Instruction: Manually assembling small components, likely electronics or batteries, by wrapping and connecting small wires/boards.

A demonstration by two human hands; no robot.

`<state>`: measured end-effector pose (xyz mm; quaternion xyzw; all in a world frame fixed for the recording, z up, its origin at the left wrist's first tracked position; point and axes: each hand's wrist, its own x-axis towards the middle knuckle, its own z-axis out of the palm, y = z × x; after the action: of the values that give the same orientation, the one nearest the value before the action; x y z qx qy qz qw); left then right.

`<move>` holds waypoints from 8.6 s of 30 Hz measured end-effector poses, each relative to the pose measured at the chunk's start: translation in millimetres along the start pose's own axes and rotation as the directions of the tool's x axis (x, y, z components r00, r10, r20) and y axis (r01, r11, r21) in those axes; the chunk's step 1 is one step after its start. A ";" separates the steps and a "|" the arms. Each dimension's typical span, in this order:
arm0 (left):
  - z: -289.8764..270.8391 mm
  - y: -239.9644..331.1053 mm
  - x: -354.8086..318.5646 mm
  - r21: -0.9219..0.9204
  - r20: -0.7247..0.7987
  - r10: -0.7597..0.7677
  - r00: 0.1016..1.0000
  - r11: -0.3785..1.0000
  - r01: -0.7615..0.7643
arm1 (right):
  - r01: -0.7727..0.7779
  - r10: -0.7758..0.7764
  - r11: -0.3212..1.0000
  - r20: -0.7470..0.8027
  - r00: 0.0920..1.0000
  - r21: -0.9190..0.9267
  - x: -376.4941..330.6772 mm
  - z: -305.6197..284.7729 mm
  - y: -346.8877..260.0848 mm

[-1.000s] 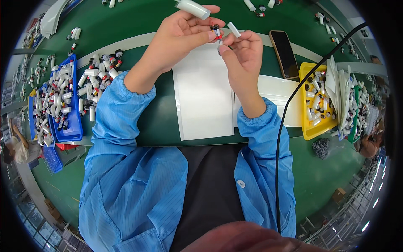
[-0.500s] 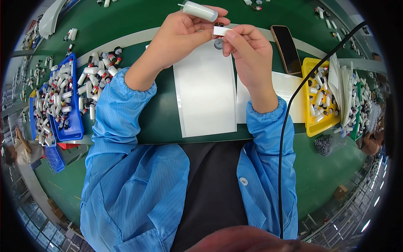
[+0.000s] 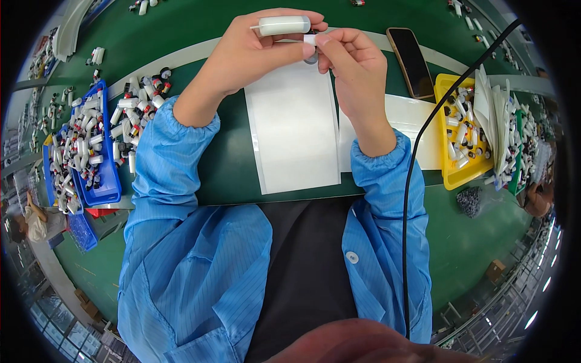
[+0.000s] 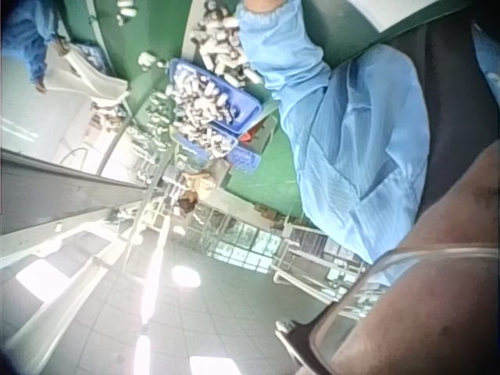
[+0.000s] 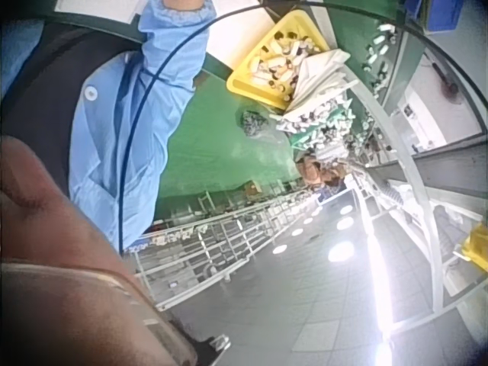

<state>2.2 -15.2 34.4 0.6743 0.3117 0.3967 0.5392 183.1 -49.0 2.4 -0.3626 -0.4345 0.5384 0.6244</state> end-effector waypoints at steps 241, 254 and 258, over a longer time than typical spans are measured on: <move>-10.3 9.6 7.2 -0.929 0.031 -0.380 0.924 0.330 0.167 | 0.602 -0.630 0.580 0.165 0.759 -0.549 -7.8 12.3 21.0; -6.8 -11.3 4.9 -0.343 0.081 -0.216 0.973 0.911 0.230 | 0.513 -0.555 0.575 0.156 0.817 -0.638 -11.1 1.6 33.2; -0.8 -12.3 5.2 -0.269 0.015 -0.153 0.988 0.951 0.151 | 0.484 -0.541 0.567 0.142 0.829 -0.666 -13.3 1.5 30.9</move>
<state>4.1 -7.6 23.6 0.5674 0.3075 0.3948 0.6539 170.1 -57.3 -27.5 -0.4431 -0.6608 0.1228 0.5932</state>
